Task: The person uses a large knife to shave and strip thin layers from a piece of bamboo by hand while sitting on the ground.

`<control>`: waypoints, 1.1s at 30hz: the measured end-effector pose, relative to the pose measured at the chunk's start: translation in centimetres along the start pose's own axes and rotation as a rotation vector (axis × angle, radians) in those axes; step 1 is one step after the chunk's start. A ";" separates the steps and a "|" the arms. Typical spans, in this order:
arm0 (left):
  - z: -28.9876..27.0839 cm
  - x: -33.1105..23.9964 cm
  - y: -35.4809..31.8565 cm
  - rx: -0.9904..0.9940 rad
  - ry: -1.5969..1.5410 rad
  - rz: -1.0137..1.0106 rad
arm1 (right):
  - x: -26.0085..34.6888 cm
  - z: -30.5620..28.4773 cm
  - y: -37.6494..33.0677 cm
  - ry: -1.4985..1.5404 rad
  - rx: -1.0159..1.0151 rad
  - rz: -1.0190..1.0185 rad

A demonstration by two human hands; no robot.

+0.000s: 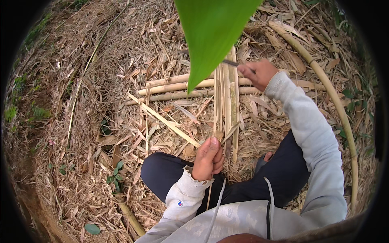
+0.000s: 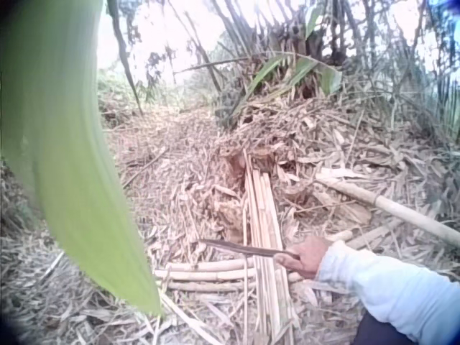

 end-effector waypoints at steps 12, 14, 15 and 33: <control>0.1 0.5 -0.3 -0.062 0.061 0.007 | 2.3 0.8 0.0 -0.060 0.024 -0.118; 0.3 0.7 -0.3 -0.060 0.069 0.006 | 4.2 1.0 -1.5 -0.130 -0.071 -0.186; 0.4 0.6 -0.1 -0.054 0.029 -0.016 | 2.5 1.1 -0.4 -0.183 -0.033 -0.052; 0.0 1.7 0.5 -0.042 0.019 -0.072 | 1.8 1.2 0.6 -0.144 0.094 0.021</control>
Point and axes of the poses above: each hand's wrist, its own y-axis towards the middle knuckle, its own z-axis out of the palm, x = y × z, the point moved 3 cm from there along y, towards the middle knuckle, and after that the axes turned 5 degrees about x, right-handed, at the moved point
